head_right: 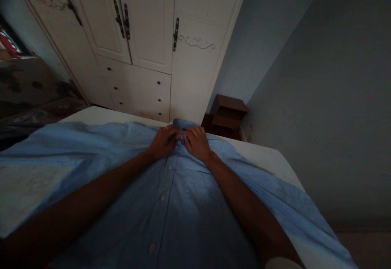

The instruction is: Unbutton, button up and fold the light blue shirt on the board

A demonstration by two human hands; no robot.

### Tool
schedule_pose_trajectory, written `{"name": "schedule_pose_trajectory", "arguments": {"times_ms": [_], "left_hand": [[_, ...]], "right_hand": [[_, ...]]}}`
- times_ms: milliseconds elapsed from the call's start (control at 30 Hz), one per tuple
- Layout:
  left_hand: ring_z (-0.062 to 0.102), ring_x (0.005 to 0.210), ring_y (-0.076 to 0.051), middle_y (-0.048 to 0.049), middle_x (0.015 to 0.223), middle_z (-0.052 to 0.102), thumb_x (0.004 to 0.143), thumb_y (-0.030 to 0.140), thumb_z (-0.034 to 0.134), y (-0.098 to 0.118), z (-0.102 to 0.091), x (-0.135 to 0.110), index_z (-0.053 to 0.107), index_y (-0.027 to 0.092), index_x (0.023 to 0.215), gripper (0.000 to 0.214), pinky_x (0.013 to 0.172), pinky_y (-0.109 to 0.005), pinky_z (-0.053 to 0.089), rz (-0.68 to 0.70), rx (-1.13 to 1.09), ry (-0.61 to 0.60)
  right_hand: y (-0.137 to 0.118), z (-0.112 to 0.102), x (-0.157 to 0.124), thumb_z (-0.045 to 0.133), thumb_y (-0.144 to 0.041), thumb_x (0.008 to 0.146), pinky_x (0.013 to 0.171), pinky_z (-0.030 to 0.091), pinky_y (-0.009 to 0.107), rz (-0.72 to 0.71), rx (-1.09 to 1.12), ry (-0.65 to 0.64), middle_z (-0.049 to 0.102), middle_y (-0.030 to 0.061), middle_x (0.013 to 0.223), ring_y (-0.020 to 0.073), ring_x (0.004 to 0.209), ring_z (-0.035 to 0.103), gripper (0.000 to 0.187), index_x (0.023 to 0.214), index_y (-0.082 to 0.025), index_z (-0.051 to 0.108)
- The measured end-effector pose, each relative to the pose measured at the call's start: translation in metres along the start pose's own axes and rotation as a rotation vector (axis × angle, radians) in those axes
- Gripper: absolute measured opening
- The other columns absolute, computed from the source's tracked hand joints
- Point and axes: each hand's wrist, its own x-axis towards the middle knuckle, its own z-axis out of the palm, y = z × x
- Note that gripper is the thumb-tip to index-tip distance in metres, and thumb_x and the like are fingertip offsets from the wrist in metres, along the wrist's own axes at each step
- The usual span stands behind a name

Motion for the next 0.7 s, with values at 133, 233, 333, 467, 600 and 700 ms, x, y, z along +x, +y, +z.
{"name": "schedule_pose_trajectory", "arguments": {"times_ms": [133,233,333,467,600,700], "left_hand": [[0.061,0.089,-0.021,-0.0074,0.092,0.068,0.090,0.034,0.050,-0.001,-0.002,0.000,0.064,0.017,0.093,0.023,0.083,-0.035,0.045,-0.004,-0.008,-0.038],[0.062,0.088,-0.020,-0.0067,0.089,0.068,0.089,0.040,0.055,-0.003,-0.004,0.001,0.065,0.017,0.090,0.026,0.082,-0.034,0.045,0.001,-0.060,-0.035],[0.063,0.084,-0.019,-0.0059,0.086,0.068,0.087,0.041,0.057,-0.007,-0.005,0.004,0.066,0.017,0.085,0.026,0.080,-0.032,0.047,0.006,-0.118,-0.052],[0.064,0.085,-0.019,-0.0059,0.088,0.069,0.086,0.036,0.060,-0.010,-0.003,0.005,0.066,0.017,0.087,0.019,0.081,-0.033,0.047,0.028,-0.067,-0.081],[0.063,0.092,-0.021,-0.0072,0.096,0.069,0.087,0.030,0.060,-0.007,-0.002,0.004,0.065,0.017,0.094,0.016,0.087,-0.036,0.045,0.011,0.067,-0.127],[0.063,0.096,-0.022,-0.0078,0.100,0.069,0.087,0.027,0.059,0.000,-0.004,0.004,0.064,0.017,0.099,0.015,0.090,-0.039,0.043,-0.023,0.148,-0.176]], "right_hand": [[0.001,0.001,0.000,0.035,-0.031,0.099,0.079,0.037,0.039,0.019,0.026,-0.007,0.062,0.0090,0.088,0.0231,0.085,0.052,0.028,0.091,-0.019,0.059],[0.002,0.001,-0.001,0.035,-0.032,0.100,0.079,0.037,0.039,0.013,0.051,-0.012,0.062,0.0088,0.088,0.0226,0.085,0.052,0.029,0.091,-0.019,0.059],[0.002,0.001,-0.002,0.032,-0.034,0.100,0.079,0.037,0.039,0.011,0.082,-0.022,0.061,0.0082,0.087,0.0221,0.084,0.052,0.032,0.092,-0.019,0.058],[0.003,0.002,-0.002,0.029,-0.037,0.101,0.077,0.037,0.038,0.036,0.144,-0.033,0.060,0.0072,0.085,0.0219,0.083,0.052,0.034,0.091,-0.020,0.058],[0.003,0.001,-0.001,0.031,-0.037,0.100,0.076,0.038,0.038,0.061,0.204,-0.048,0.059,0.0067,0.084,0.0218,0.082,0.052,0.033,0.089,-0.021,0.057],[0.003,0.001,-0.001,0.032,-0.038,0.100,0.075,0.038,0.038,0.075,0.233,-0.044,0.059,0.0063,0.084,0.0216,0.082,0.053,0.032,0.088,-0.021,0.056]]}}
